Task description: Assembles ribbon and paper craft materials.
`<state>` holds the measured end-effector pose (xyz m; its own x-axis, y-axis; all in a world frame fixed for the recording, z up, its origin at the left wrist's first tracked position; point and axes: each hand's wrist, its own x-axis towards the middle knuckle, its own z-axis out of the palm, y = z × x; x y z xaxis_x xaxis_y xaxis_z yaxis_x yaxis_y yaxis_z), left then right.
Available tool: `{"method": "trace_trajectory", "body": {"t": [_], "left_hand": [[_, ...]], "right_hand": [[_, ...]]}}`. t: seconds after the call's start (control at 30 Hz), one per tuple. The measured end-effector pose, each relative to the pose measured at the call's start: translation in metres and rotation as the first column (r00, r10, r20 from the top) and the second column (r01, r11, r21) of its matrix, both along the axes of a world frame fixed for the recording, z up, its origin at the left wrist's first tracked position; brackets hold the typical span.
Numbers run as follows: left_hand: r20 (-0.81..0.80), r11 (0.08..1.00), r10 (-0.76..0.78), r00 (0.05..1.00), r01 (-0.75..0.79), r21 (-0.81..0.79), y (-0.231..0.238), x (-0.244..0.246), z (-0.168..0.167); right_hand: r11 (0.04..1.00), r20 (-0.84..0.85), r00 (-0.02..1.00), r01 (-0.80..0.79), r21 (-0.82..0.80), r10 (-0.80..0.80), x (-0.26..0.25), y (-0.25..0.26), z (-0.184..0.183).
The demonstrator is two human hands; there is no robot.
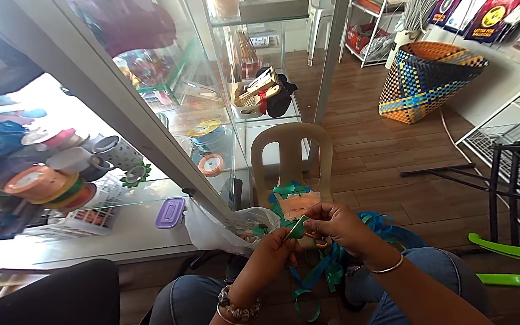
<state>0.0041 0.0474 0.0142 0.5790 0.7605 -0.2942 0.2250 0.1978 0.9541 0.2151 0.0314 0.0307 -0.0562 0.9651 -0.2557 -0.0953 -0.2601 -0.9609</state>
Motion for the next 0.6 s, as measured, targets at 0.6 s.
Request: {"method": "trace_trajectory", "body": {"t": [0.6], "left_hand": [[0.398, 0.757, 0.117, 0.91, -0.342, 0.557, -0.011, -0.005, 0.003]], "right_hand": [[0.783, -0.205, 0.979, 0.132, 0.608, -0.006, 0.009, -0.002, -0.012]]}}
